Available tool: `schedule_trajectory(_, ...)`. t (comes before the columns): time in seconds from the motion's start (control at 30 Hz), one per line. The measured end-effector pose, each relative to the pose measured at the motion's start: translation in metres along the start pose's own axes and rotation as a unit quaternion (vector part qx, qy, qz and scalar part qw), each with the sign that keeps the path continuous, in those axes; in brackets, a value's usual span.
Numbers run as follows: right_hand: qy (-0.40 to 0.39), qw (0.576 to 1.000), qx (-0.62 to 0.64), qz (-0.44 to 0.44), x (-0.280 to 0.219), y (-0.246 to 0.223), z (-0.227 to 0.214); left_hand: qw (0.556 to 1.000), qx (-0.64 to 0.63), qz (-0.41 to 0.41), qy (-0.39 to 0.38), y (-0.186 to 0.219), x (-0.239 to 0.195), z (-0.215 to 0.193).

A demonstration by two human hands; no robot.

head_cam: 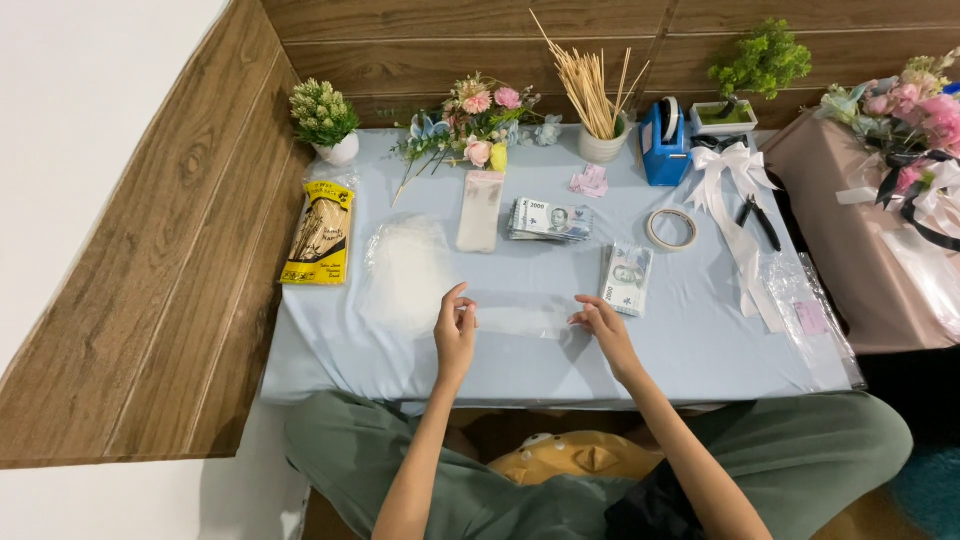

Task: The person places paper currency into small clear plastic sleeves by hand, working with stacks of banknotes on a table.

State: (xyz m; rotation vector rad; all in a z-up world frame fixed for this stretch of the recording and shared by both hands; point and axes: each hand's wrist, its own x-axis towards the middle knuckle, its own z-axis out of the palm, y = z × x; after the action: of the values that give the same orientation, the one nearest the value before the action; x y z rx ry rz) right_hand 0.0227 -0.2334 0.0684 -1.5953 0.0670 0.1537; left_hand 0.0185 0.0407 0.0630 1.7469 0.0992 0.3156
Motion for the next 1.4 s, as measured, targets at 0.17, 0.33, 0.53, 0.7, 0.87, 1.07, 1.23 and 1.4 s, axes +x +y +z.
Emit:
schedule_trajectory(0.17, 0.050, 0.994, -0.093, -0.034, -0.014, -0.014, 0.000, 1.000, -0.002, 0.020, 0.004, 0.011, -0.007, 0.005)
schedule_trajectory(0.33, 0.093, 0.970, -0.220, -0.039, -0.020, -0.002, 0.014, 0.999, 0.018, 0.047, 0.011, 0.009, -0.010, 0.012)
schedule_trajectory(0.53, 0.100, 0.961, -0.251, -0.063, -0.012, 0.014, 0.022, 0.998, 0.018, 0.046, 0.025, 0.016, -0.010, 0.007)
schedule_trajectory(0.7, 0.103, 0.963, -0.225, -0.107, -0.015, 0.004, 0.023, 0.998, 0.027, 0.048, 0.034, 0.014, -0.009, 0.004)
schedule_trajectory(0.87, 0.105, 0.967, -0.209, -0.105, -0.017, 0.001, 0.027, 0.997, 0.034, 0.056, 0.037, 0.011, -0.010, 0.008)
schedule_trajectory(1.07, 0.133, 0.964, -0.211, -0.093, -0.024, -0.011, 0.035, 0.998, 0.030, 0.048, 0.037, 0.016, -0.013, 0.007)
schedule_trajectory(1.23, 0.142, 0.954, -0.233, -0.122, -0.007, 0.005, 0.034, 0.997, 0.031, 0.054, 0.039, 0.014, -0.013, 0.007)
schedule_trajectory(1.4, 0.136, 0.960, -0.214, -0.119, -0.003, 0.011, 0.032, 0.998, 0.031, 0.044, 0.034, 0.013, -0.009, 0.006)
